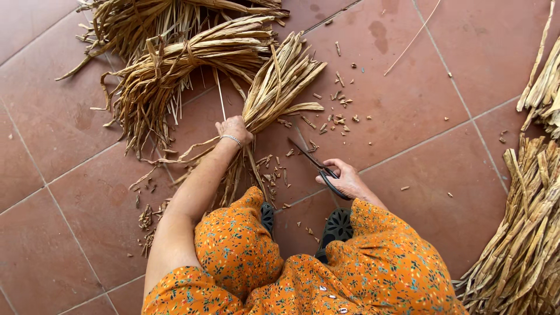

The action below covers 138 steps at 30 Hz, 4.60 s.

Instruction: The person sits on a tiled floor and uses shears to trim the ends of bundles of dried plant stalks. They repeatedly pick up a bundle, align the ends, cut them to a uniform length, and place the trimmed bundle aside.

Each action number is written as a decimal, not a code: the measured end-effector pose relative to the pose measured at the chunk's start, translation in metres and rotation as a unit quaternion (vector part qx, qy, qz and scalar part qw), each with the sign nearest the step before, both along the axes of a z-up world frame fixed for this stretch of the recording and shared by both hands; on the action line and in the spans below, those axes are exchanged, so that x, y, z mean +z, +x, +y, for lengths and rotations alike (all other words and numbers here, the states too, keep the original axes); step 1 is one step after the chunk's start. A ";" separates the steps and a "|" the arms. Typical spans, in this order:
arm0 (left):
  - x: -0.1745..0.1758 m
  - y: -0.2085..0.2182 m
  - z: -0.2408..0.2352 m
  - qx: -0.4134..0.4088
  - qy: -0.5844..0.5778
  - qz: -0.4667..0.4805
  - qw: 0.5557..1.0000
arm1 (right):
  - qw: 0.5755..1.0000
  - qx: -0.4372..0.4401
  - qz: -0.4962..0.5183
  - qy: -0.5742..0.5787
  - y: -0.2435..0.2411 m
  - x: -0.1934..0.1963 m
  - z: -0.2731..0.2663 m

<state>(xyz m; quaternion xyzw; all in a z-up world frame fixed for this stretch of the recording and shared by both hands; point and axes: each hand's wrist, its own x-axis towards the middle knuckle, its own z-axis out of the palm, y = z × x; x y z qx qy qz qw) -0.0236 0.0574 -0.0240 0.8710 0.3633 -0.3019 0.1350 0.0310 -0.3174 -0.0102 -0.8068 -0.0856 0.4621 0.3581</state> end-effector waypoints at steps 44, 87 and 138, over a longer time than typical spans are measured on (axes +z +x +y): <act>0.065 0.048 0.026 -0.177 0.039 -0.016 0.983 | 0.975 -0.109 -0.189 0.043 0.051 0.061 -0.072; 0.133 0.093 -0.042 0.107 -0.705 -0.370 0.596 | 0.800 -0.322 0.025 0.507 0.104 0.162 0.154; 0.210 0.128 -0.106 0.077 -0.664 -0.380 0.639 | 0.705 -0.512 -0.079 0.484 0.071 0.186 0.119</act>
